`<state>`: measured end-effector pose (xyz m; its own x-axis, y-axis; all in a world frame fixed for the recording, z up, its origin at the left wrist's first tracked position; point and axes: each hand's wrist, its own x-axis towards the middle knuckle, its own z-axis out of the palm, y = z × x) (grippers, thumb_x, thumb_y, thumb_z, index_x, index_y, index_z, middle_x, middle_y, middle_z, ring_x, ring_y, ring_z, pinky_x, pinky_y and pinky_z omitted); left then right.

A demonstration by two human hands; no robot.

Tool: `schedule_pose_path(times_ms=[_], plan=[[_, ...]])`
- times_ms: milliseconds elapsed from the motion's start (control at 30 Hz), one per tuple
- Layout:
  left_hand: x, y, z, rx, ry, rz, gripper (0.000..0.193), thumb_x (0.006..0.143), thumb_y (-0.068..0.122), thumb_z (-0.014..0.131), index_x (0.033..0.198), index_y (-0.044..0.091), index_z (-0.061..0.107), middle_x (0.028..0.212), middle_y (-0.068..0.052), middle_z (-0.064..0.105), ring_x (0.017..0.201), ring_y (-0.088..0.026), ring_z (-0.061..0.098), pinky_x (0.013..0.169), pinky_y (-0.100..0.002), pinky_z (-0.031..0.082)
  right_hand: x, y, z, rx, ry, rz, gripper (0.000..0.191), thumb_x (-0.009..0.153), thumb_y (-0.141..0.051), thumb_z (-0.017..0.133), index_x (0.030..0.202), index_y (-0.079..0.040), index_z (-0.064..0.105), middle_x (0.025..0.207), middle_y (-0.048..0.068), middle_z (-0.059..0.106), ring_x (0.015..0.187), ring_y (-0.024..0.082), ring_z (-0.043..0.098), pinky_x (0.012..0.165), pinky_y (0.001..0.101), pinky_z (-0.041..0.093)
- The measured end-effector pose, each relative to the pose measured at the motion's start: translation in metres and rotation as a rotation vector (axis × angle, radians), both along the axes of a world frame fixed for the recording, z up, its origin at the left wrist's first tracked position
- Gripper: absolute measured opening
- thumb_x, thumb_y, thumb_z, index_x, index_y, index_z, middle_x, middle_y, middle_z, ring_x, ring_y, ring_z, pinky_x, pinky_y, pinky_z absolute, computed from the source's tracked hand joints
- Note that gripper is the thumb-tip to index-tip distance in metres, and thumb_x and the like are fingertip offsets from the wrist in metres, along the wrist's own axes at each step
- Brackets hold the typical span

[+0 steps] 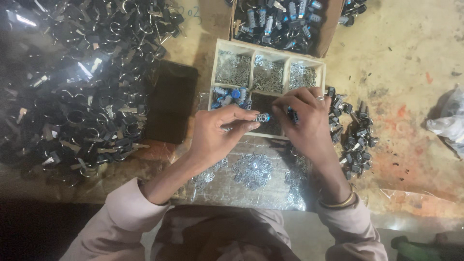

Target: The person sits at a workbench assembling small electrical terminal components. They pick blue and black plastic parts from a compartment tray, press the parts together by hand to join them, and place the assembled units into a cardboard box, repeating the cycle continuously.

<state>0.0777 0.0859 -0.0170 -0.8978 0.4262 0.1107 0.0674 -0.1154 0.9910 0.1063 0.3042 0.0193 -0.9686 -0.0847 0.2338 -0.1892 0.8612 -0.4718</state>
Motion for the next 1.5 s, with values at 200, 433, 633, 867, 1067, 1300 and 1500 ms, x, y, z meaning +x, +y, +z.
schedule_pose_path(times_ms=[200, 433, 633, 867, 1067, 1300, 1500], plan=[[-0.003, 0.006, 0.001, -0.029, 0.014, 0.003, 0.012, 0.092, -0.006, 0.074, 0.103, -0.004, 0.072, 0.11, -0.014, 0.079, 0.104, -0.019, 0.078, 0.089, -0.027, 0.067, 0.004, 0.005, -0.003, -0.462, -0.078, 0.082, 0.011, 0.097, -0.002, 0.076, 0.106, -0.003, 0.069, 0.105, 0.005, 0.069, 0.099, 0.016, 0.061, 0.087, 0.0293, 0.049], [-0.004, 0.0, 0.0, -0.012, 0.016, 0.01, 0.012, 0.092, -0.006, 0.074, 0.104, -0.004, 0.073, 0.11, -0.014, 0.079, 0.104, -0.019, 0.078, 0.088, -0.028, 0.067, 0.007, -0.001, -0.007, -0.57, -0.195, 0.118, 0.012, 0.099, 0.0, 0.072, 0.11, -0.002, 0.068, 0.106, 0.004, 0.068, 0.092, 0.013, 0.057, 0.077, 0.0255, 0.046], [-0.009, 0.003, -0.004, -0.071, 0.075, 0.021, 0.013, 0.09, -0.003, 0.077, 0.102, -0.002, 0.074, 0.108, -0.013, 0.079, 0.101, -0.017, 0.079, 0.085, -0.027, 0.067, -0.002, -0.004, 0.003, -0.426, -0.115, 0.165, 0.017, 0.096, 0.0, 0.074, 0.112, -0.005, 0.071, 0.109, 0.006, 0.07, 0.097, 0.015, 0.065, 0.081, 0.0274, 0.051], [-0.006, -0.009, -0.012, -0.025, 0.01, 0.047, 0.013, 0.091, -0.003, 0.077, 0.103, -0.002, 0.074, 0.108, -0.013, 0.08, 0.101, -0.016, 0.079, 0.085, -0.026, 0.065, -0.004, -0.019, 0.024, -0.037, -0.029, 0.259, 0.052, 0.081, 0.015, 0.059, 0.131, 0.007, 0.063, 0.113, 0.02, 0.068, 0.098, 0.036, 0.062, 0.088, 0.0419, 0.048], [0.01, -0.011, -0.025, 0.066, -0.031, 0.046, 0.013, 0.093, -0.004, 0.075, 0.105, -0.002, 0.073, 0.112, -0.012, 0.079, 0.101, -0.014, 0.077, 0.086, -0.025, 0.065, 0.023, -0.001, 0.025, 0.005, -0.034, 0.185, 0.023, 0.087, -0.006, 0.078, 0.109, -0.006, 0.074, 0.1, 0.011, 0.07, 0.089, 0.031, 0.063, 0.077, 0.0393, 0.052], [0.02, -0.017, -0.019, 0.023, 0.038, 0.078, 0.014, 0.094, -0.001, 0.078, 0.106, -0.001, 0.073, 0.11, -0.011, 0.079, 0.1, -0.014, 0.077, 0.089, -0.026, 0.064, 0.095, 0.005, 0.004, 0.2, -0.196, 0.161, 0.012, 0.08, -0.016, 0.083, 0.088, -0.01, 0.077, 0.075, 0.006, 0.067, 0.068, 0.027, 0.063, 0.069, 0.0409, 0.049], [0.034, -0.033, 0.002, 0.011, 0.101, 0.081, 0.015, 0.094, -0.001, 0.078, 0.108, 0.0, 0.073, 0.108, -0.01, 0.078, 0.097, -0.014, 0.078, 0.085, -0.025, 0.066, 0.166, -0.011, -0.018, 0.145, 0.021, 0.047, 0.023, 0.073, -0.029, 0.085, 0.088, -0.015, 0.076, 0.123, 0.009, 0.063, 0.12, 0.035, 0.051, 0.101, 0.0477, 0.042]])
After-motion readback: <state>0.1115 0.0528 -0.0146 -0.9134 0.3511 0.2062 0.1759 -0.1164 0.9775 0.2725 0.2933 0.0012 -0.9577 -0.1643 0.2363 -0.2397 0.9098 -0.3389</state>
